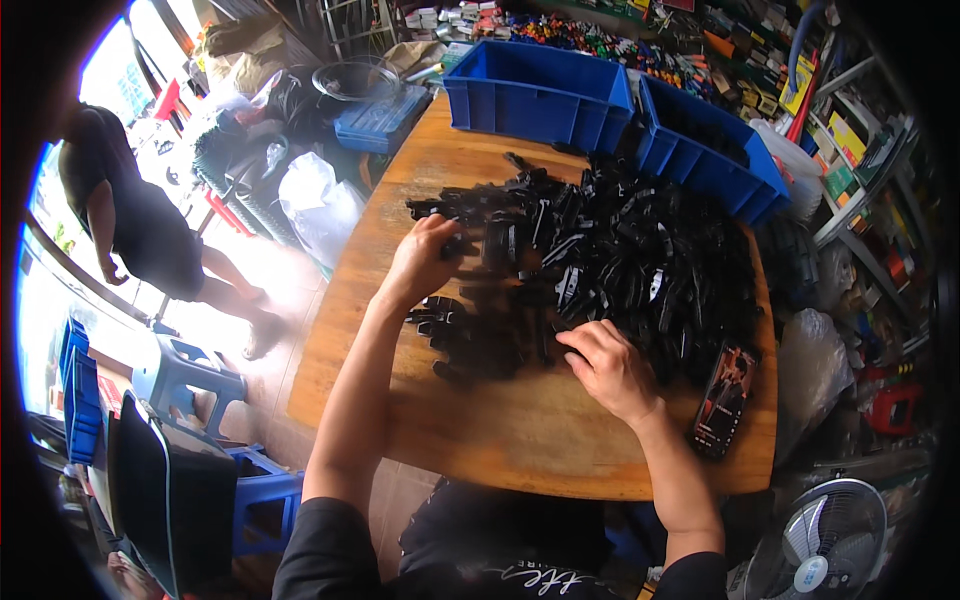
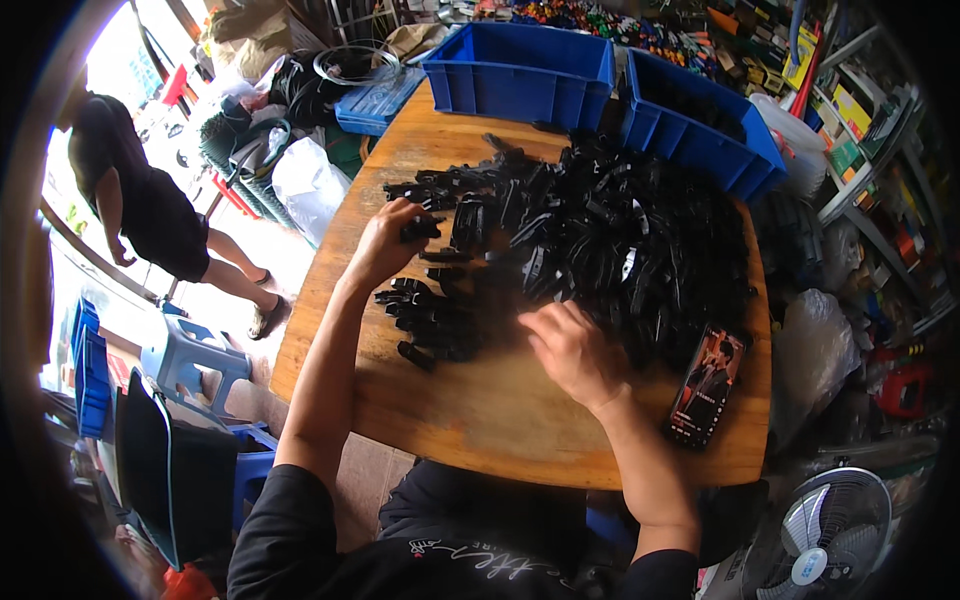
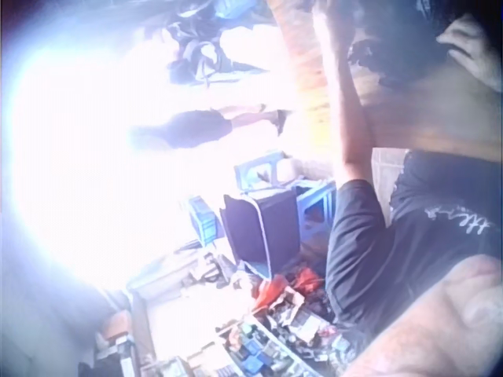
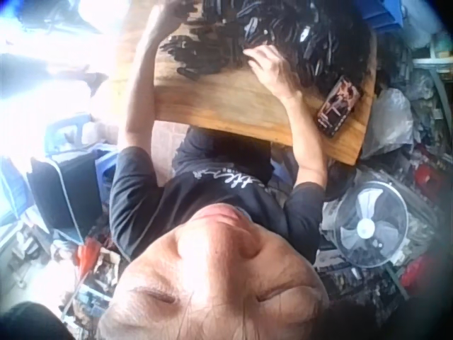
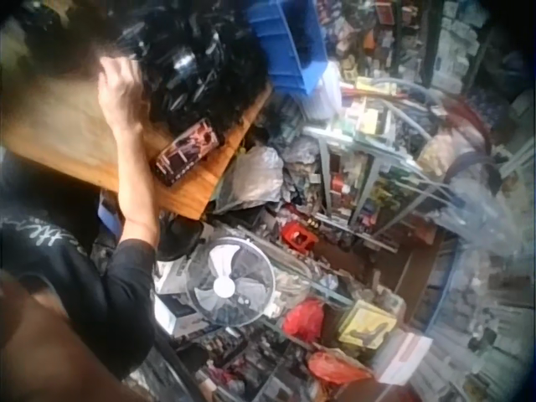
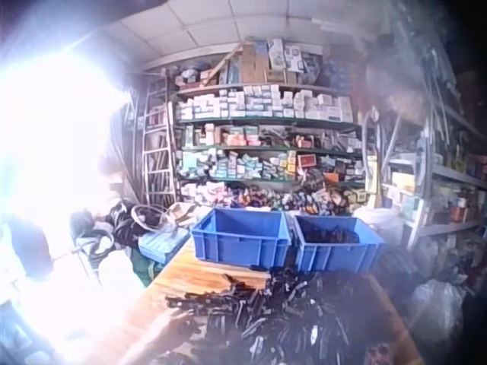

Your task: The person repeatedly picks up plastic components from a pile on the table and connects them together by hand.

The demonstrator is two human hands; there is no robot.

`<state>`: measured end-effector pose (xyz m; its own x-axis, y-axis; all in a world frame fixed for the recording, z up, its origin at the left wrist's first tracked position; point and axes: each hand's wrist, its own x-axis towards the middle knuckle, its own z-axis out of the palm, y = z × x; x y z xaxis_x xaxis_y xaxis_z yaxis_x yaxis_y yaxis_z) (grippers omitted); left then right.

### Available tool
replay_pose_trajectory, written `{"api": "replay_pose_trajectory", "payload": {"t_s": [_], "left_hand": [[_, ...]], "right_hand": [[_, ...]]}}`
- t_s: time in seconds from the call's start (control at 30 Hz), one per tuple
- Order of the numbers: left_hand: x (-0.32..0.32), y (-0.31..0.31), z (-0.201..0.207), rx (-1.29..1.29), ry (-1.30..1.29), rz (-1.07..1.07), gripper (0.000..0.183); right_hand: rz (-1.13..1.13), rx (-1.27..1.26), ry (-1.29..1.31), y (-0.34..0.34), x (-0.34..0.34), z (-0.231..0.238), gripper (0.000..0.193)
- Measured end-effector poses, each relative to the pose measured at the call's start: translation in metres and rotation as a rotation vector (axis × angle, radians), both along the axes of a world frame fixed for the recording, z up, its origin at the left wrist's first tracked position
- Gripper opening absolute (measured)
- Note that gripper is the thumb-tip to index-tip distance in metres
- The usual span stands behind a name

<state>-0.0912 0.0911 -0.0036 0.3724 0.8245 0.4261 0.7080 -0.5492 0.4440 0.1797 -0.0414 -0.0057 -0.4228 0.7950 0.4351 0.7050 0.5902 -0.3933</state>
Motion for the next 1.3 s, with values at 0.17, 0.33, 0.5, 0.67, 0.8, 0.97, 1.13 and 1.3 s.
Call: {"api": "replay_pose_trajectory", "payload": {"t_s": [0.17,0.33,0.5,0.67,0.8,0.97,1.13,1.3], "left_hand": [[-0.009,-0.014,-0.004,-0.246,0.059,-0.088,0.028],[0.01,-0.018,0.005,-0.213,0.035,-0.142,0.03],[0.015,-0.011,-0.005,-0.151,0.065,-0.157,0.035],[0.013,-0.021,0.004,-0.413,-0.439,-0.004,0.026],[0.046,-0.057,0.039,-0.738,-0.673,-0.124,0.023],[0.045,-0.052,0.035,-0.086,-0.291,-0.063,0.028],[0.052,-0.055,0.024,0.032,-0.133,-0.057,0.026],[0.06,-0.052,0.002,0.015,0.308,0.091,0.029]], "right_hand": [[-0.079,0.082,0.107,-0.001,0.003,0.003,0.019],[-0.214,-0.041,0.171,-0.013,0.012,0.016,0.016],[-0.077,-0.071,0.11,-0.016,-0.001,0.011,0.024],[-0.082,-0.042,0.308,-0.006,-0.001,0.013,0.016],[-0.228,-0.526,0.763,-0.008,0.009,0.022,0.014],[-0.206,-0.44,0.704,-0.012,0.014,0.019,0.016],[-0.127,-0.254,0.485,-0.013,0.009,0.016,0.017],[-0.054,-0.215,0.38,-0.011,0.001,0.007,0.014]]}}
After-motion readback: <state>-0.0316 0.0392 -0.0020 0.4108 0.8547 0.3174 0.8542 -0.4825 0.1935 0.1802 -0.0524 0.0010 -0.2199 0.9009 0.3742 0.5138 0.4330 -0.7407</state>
